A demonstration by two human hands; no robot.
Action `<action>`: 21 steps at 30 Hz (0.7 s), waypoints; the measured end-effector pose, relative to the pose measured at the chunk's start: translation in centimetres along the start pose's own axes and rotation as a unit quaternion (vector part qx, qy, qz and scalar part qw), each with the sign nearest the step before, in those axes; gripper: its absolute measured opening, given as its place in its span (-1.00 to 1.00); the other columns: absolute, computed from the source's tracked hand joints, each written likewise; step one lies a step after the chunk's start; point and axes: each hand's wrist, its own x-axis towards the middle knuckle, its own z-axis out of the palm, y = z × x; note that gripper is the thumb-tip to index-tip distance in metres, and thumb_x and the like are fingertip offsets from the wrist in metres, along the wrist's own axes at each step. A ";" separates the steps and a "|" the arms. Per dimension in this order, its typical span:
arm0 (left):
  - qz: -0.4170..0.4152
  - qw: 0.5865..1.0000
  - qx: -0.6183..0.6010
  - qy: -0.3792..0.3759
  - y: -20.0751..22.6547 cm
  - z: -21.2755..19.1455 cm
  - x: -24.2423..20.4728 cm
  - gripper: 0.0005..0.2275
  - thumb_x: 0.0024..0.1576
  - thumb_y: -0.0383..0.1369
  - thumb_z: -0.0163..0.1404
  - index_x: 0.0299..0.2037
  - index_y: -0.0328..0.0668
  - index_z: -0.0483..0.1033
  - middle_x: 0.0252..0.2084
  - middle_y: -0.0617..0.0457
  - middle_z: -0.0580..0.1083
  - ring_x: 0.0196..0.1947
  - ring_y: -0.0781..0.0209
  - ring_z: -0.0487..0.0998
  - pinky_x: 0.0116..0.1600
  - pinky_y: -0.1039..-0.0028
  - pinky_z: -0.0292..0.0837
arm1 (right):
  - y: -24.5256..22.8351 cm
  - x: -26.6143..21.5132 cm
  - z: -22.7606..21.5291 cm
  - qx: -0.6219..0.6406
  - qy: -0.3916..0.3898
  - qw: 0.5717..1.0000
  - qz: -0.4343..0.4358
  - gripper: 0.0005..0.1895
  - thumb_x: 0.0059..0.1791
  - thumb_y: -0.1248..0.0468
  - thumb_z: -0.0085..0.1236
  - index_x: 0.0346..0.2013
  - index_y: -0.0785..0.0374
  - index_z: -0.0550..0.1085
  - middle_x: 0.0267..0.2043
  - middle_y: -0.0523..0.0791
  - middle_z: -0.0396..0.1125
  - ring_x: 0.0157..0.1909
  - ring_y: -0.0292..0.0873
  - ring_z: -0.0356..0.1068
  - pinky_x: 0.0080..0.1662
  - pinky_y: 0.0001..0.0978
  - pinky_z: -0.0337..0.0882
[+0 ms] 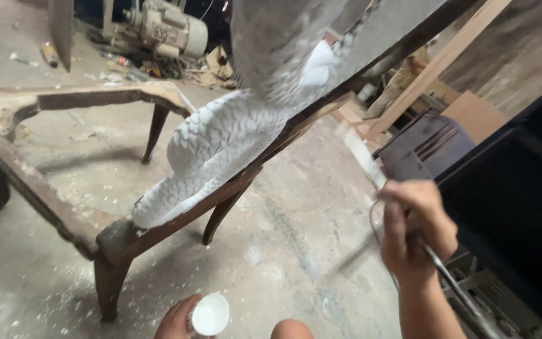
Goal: Painting a white snake sculpture attached to a wooden chair frame using a paintbrush and a cup of paint.
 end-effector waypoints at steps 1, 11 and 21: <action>0.004 0.999 -0.042 0.008 0.1 0.0 -0.4 0.02 -0.35 -0.24 0.68 0.38 0.23 0.32 0.43 0.23 0.29 0.40 0.20 0.38 0.44 0.35 0.49 | -0.7 -1.3 -0.4 0.057 -0.040 0.996 0.060 -0.82 0.11 0.37 -0.07 -0.15 0.45 0.46 -0.31 0.02 0.42 -0.30 -0.10 0.39 -0.13 -0.31 0.36; 0.160 0.976 0.008 0.148 5.0 -0.5 -5.2 -0.16 -0.34 -0.19 0.46 0.26 -0.05 0.43 0.27 0.01 0.46 0.30 0.04 0.41 0.32 0.29 0.33 | -2.5 -16.0 4.2 0.220 -0.382 0.856 0.271 -0.86 0.02 0.19 0.13 -0.24 0.13 0.60 -0.39 -0.23 0.56 -0.38 -0.32 0.55 -0.22 -0.47 0.46; 0.267 0.948 -0.031 0.172 7.3 -1.3 -6.7 -0.27 -0.32 -0.32 0.41 0.16 -0.29 0.48 0.12 -0.21 0.51 0.19 -0.21 0.50 0.33 0.05 0.38 | -5.9 -18.9 8.7 0.244 -0.436 0.788 0.360 -0.86 -0.02 0.30 0.18 -0.29 0.28 0.64 -0.39 0.06 0.56 -0.36 0.12 0.56 -0.22 -0.13 0.53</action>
